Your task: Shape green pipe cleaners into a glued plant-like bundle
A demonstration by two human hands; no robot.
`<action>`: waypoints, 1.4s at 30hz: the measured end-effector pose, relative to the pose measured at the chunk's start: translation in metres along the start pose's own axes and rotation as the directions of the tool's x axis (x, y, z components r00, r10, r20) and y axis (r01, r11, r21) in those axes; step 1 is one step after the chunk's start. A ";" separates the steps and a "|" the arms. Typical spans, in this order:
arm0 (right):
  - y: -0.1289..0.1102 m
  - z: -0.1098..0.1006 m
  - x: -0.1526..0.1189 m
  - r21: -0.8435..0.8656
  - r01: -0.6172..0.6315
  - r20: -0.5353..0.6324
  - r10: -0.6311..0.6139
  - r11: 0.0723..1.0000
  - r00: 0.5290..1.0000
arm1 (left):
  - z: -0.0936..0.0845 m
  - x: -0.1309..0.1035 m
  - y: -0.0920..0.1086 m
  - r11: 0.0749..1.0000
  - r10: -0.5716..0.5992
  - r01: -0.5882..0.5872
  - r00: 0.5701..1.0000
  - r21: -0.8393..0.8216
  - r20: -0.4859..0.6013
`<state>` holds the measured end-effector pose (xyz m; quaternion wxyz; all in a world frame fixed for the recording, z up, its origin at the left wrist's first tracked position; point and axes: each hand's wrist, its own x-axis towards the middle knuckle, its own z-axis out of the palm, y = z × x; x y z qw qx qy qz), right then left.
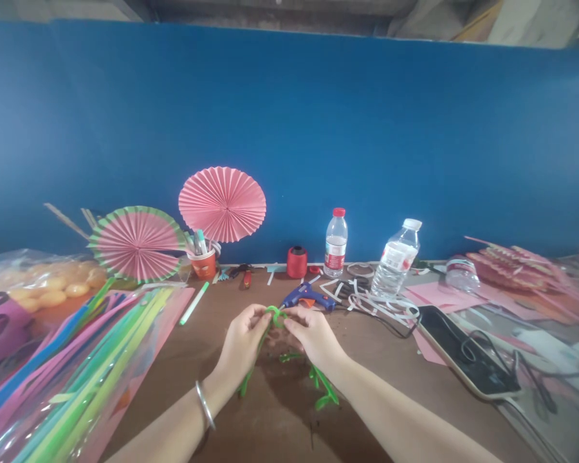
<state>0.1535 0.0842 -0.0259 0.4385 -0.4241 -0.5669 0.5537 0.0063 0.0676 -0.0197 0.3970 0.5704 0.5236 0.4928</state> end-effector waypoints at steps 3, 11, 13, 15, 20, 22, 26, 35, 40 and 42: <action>-0.003 0.001 -0.004 -0.144 0.030 0.060 -0.021 0.989 0.998 | -0.005 0.003 0.002 0.998 0.058 -0.054 0.992 0.039 -0.110; -0.008 0.005 -0.007 -0.061 -0.025 0.156 0.034 0.998 0.987 | -0.015 0.005 0.029 0.992 0.100 -0.104 0.993 0.071 0.059; -0.009 0.007 -0.008 0.021 -0.040 0.125 0.038 0.999 0.991 | -0.017 0.003 0.041 0.972 0.124 -0.140 0.988 0.189 0.093; -0.007 0.009 -0.011 0.014 -0.052 0.120 0.050 0.999 0.992 | -0.018 0.002 0.051 0.958 0.139 -0.156 0.987 0.240 0.085; 0.003 0.015 -0.022 -0.300 -0.039 0.270 0.124 0.953 0.955 | -0.021 0.007 0.066 0.981 0.177 -0.185 0.977 -0.056 -0.120; 0.002 0.017 -0.024 -0.401 0.018 0.208 0.071 0.916 0.976 | -0.024 0.011 0.073 0.968 0.162 -0.188 0.974 -0.168 -0.160; -0.012 0.009 -0.020 -0.589 0.213 0.107 -0.186 0.779 0.977 | -0.026 0.018 0.091 0.967 0.140 -0.135 0.990 -0.215 0.005; -0.089 -0.028 -0.003 -0.206 0.295 0.125 -0.274 0.933 0.954 | -0.024 0.034 0.120 0.980 0.174 -0.166 0.982 -0.108 0.071; -0.118 -0.012 0.003 0.088 0.224 0.005 -0.225 0.971 0.974 | -0.023 0.033 0.122 0.972 0.235 -0.233 0.969 -0.041 0.076; -0.118 -0.008 0.005 0.227 0.151 0.031 -0.162 0.962 0.986 | -0.021 0.030 0.122 0.965 0.263 -0.261 0.962 -0.035 0.074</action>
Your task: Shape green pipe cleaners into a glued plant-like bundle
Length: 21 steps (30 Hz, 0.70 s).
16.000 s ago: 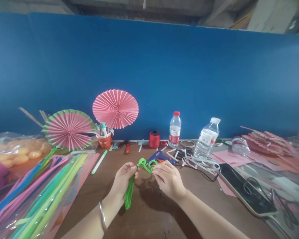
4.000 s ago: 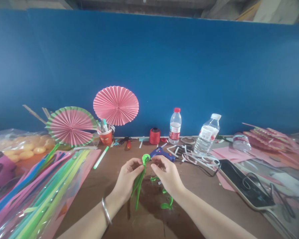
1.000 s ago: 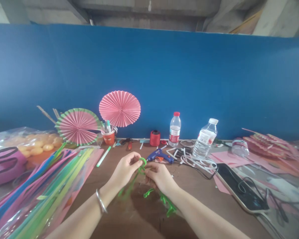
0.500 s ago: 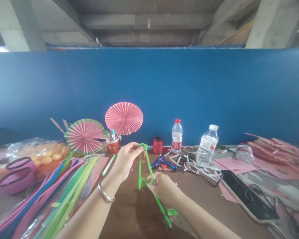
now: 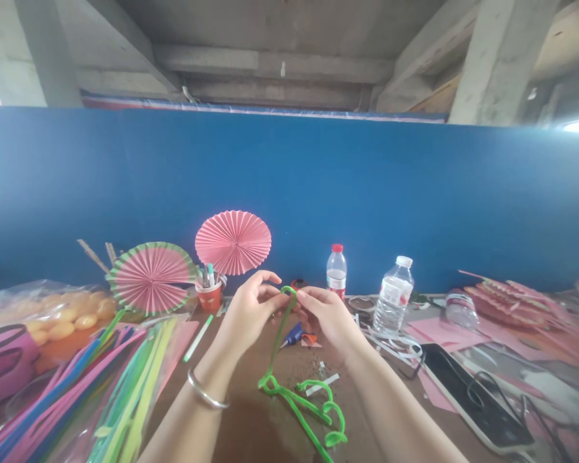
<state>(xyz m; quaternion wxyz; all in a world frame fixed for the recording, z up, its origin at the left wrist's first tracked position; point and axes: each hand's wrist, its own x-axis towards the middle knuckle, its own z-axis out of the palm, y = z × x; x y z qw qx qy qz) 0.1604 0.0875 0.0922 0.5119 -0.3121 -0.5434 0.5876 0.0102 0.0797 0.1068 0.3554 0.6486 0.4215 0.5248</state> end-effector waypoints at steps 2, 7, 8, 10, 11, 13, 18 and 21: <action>0.004 0.000 0.000 0.138 -0.055 0.045 0.049 0.989 0.998 | 0.003 -0.002 0.001 0.999 0.031 -0.031 1.000 0.044 0.000; 0.015 -0.008 0.000 0.295 -0.060 0.059 0.045 0.954 0.997 | 0.010 -0.006 0.006 0.985 0.072 -0.071 0.997 0.159 0.002; 0.017 -0.009 0.000 0.331 -0.042 0.049 0.028 0.943 0.998 | 0.011 -0.007 0.007 0.985 0.069 -0.070 0.998 0.160 0.010; 0.019 -0.010 -0.001 0.395 0.001 0.023 -0.011 0.919 1.000 | 0.013 -0.008 0.007 0.985 0.068 -0.073 0.997 0.154 0.035; 0.020 -0.009 -0.001 0.418 0.015 0.010 -0.021 0.908 1.000 | 0.013 -0.009 0.007 0.985 0.075 -0.081 0.996 0.154 0.049; 0.020 -0.007 -0.002 0.440 0.015 -0.004 -0.014 0.898 1.000 | 0.014 -0.010 0.006 0.981 0.100 -0.109 0.993 0.160 0.063; 0.016 -0.005 -0.005 0.392 0.021 -0.073 0.008 0.920 0.997 | 0.013 -0.012 0.008 0.973 0.111 -0.119 0.993 0.197 0.050; 0.014 -0.006 -0.006 0.351 0.044 -0.110 -0.005 0.935 0.994 | 0.014 -0.014 0.012 0.969 0.095 -0.108 0.993 0.223 0.067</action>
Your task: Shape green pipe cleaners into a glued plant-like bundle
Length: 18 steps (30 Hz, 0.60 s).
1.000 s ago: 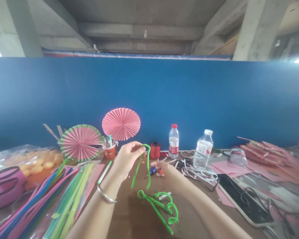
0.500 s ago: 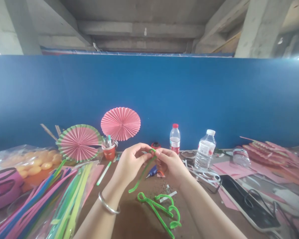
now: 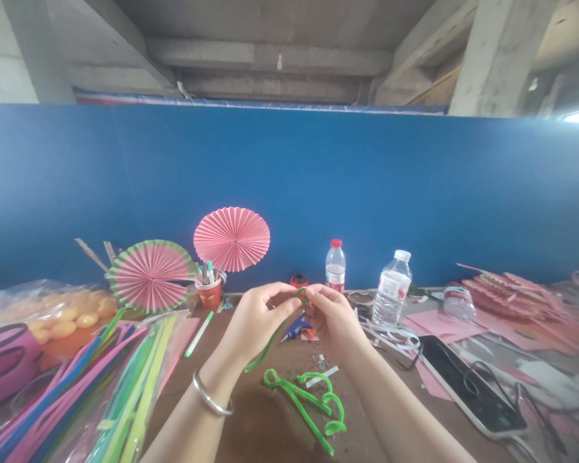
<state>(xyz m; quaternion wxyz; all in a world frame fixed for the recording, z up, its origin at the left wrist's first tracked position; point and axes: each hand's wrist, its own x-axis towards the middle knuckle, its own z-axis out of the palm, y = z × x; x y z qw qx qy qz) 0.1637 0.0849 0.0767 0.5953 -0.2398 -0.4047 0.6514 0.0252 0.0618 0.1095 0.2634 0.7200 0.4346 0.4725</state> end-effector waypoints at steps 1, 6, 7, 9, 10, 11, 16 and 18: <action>-0.001 0.000 0.000 -0.010 0.000 -0.001 0.000 1.000 1.000 | 0.001 -0.001 0.001 1.000 0.000 0.000 1.000 0.011 0.005; -0.002 0.000 -0.004 -0.124 -0.074 0.047 0.081 0.989 0.996 | 0.005 -0.001 -0.001 0.979 0.127 -0.119 0.991 0.163 -0.041; -0.003 -0.001 -0.004 -0.157 -0.074 0.042 0.082 0.985 0.996 | 0.004 -0.001 -0.002 0.968 0.168 -0.156 0.985 0.195 -0.046; -0.004 -0.003 -0.004 -0.170 -0.025 0.005 0.026 0.985 1.000 | -0.001 0.000 -0.004 0.943 0.233 -0.218 0.972 0.251 -0.029; -0.005 -0.004 -0.003 -0.148 0.016 -0.018 -0.019 0.989 1.000 | -0.005 0.000 -0.005 0.932 0.249 -0.236 0.968 0.277 -0.014; -0.006 -0.006 -0.003 -0.120 0.054 -0.035 -0.059 0.991 0.998 | -0.009 0.001 -0.005 0.922 0.253 -0.242 0.967 0.303 0.002; -0.007 -0.012 0.002 -0.218 0.051 -0.053 -0.064 0.975 0.997 | -0.033 0.001 -0.008 0.913 0.177 -0.150 0.984 0.379 -0.037; -0.006 -0.013 0.004 -0.384 0.052 -0.070 -0.085 0.922 0.994 | -0.041 0.002 -0.010 0.915 0.154 -0.113 0.985 0.388 -0.076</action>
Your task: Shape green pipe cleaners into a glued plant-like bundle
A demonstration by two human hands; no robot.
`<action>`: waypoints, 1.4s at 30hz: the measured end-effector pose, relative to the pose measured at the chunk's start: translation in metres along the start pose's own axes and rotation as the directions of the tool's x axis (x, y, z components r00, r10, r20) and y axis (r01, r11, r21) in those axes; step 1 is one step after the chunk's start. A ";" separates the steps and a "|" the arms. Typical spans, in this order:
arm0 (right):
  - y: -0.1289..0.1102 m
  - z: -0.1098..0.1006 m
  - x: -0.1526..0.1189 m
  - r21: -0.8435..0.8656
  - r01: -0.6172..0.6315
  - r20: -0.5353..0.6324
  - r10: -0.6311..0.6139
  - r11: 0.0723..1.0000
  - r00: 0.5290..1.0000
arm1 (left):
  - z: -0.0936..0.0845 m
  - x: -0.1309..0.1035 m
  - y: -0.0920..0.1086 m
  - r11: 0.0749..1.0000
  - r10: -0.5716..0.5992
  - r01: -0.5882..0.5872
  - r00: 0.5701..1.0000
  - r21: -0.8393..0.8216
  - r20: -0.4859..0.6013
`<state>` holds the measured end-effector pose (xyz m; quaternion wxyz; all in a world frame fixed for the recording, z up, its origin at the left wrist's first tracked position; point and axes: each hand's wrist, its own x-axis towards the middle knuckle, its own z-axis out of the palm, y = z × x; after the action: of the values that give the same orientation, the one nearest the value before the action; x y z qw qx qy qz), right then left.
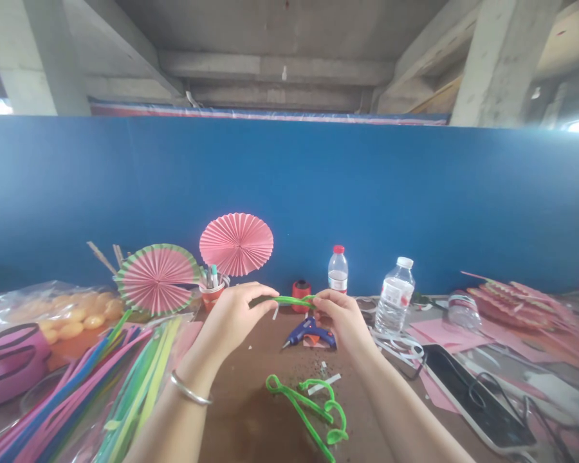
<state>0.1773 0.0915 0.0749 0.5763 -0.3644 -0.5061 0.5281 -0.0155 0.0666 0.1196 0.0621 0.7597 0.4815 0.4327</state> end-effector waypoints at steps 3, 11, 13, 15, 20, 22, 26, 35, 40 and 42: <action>0.000 -0.001 -0.001 -0.311 0.056 0.027 -0.050 0.949 0.998 | -0.008 0.001 -0.007 0.997 -0.063 0.062 0.998 -0.046 -0.013; -0.014 0.009 -0.025 -0.789 0.431 0.284 -0.362 0.437 0.888 | -0.001 -0.005 0.008 0.996 -0.016 0.034 0.975 -0.080 0.222; -0.012 0.014 -0.028 -0.743 0.434 0.362 -0.240 0.509 0.901 | 0.005 -0.005 0.012 0.985 0.007 0.030 0.977 -0.168 0.214; -0.004 0.018 -0.028 -0.665 0.353 0.364 -0.128 0.658 0.923 | 0.011 -0.004 0.014 0.945 -0.024 0.057 0.994 -0.323 0.105; 0.015 0.024 -0.019 -0.374 0.236 0.158 -0.189 0.897 0.969 | 0.032 -0.001 0.017 0.702 -0.290 0.235 0.957 -0.672 0.031; 0.018 0.026 -0.019 -0.293 0.203 0.126 -0.173 0.934 0.977 | 0.041 -0.002 0.019 0.715 -0.270 0.234 0.962 -0.658 0.049; 0.016 0.028 -0.022 -0.267 0.179 0.140 -0.145 0.947 0.979 | 0.051 -0.005 0.019 0.778 -0.288 0.232 0.958 -0.584 -0.003; 0.022 0.027 -0.022 -0.142 0.111 0.157 -0.089 0.984 0.984 | 0.045 -0.005 0.022 0.801 -0.288 0.276 0.956 -0.531 0.063; 0.025 0.025 -0.020 -0.108 0.133 0.132 -0.118 0.985 0.984 | 0.046 -0.005 0.022 0.691 -0.246 0.270 0.960 -0.670 0.134; 0.025 0.025 -0.020 -0.085 0.119 0.139 -0.107 0.989 0.984 | 0.047 -0.005 0.018 0.557 -0.221 0.302 0.952 -0.774 0.212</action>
<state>0.1488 0.0740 0.0522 0.5525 -0.3249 -0.5876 0.4938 0.0302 0.0685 0.0972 0.4801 0.5897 0.3408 0.5528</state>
